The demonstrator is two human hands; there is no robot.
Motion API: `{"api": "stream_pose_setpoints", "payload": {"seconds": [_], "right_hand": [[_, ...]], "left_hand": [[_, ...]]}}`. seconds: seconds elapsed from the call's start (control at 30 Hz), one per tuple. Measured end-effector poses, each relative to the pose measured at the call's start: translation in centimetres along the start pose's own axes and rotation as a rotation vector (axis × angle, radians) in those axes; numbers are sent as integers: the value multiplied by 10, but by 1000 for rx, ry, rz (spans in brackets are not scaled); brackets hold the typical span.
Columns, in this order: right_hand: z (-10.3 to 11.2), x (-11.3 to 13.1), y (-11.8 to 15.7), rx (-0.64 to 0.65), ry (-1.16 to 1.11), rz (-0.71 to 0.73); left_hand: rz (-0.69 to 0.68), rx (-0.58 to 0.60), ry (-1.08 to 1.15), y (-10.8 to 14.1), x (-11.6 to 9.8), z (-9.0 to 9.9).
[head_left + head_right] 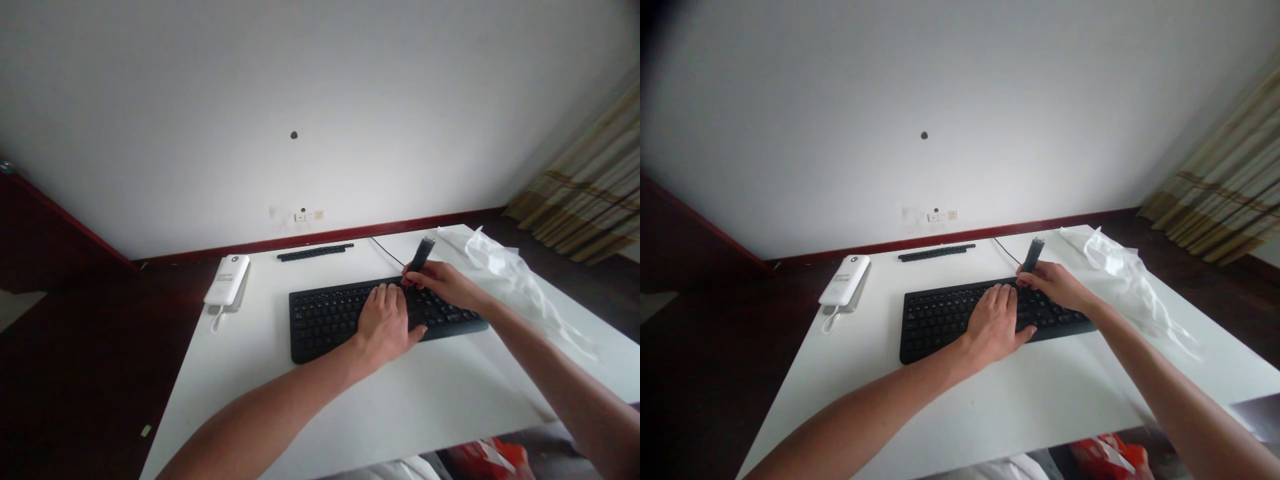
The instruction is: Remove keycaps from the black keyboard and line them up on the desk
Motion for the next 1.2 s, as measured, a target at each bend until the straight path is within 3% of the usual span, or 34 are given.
{"api": "stream_pose_setpoints", "payload": {"seconds": [0.17, 0.43, 0.63, 0.9, 1.2], "right_hand": [[0, 3, -19, 117, 23, -76], [4, 0, -33, 229, -77, -317], [-4, 10, -31, 249, -97, -213], [-10, 13, 7, 47, -118, -40], [-22, -5, 51, -307, 165, 50]], "left_hand": [[-5, 16, -26, 0, 0, 0], [-19, 7, -20, 1, 1, 0], [-11, 11, -37, 2, 1, 2], [-16, 57, -84, 3, 1, 4], [-17, 26, -67, 3, 2, 3]]}}
Point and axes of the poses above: each hand's wrist, its own y-axis away from the middle knuckle, its own z-axis out of the back of the hand, x = y × z, the point moved 4 cm from there along -y, towards the middle knuckle, and after that the axes turned 11 degrees about -z, right-handed, at the moved point
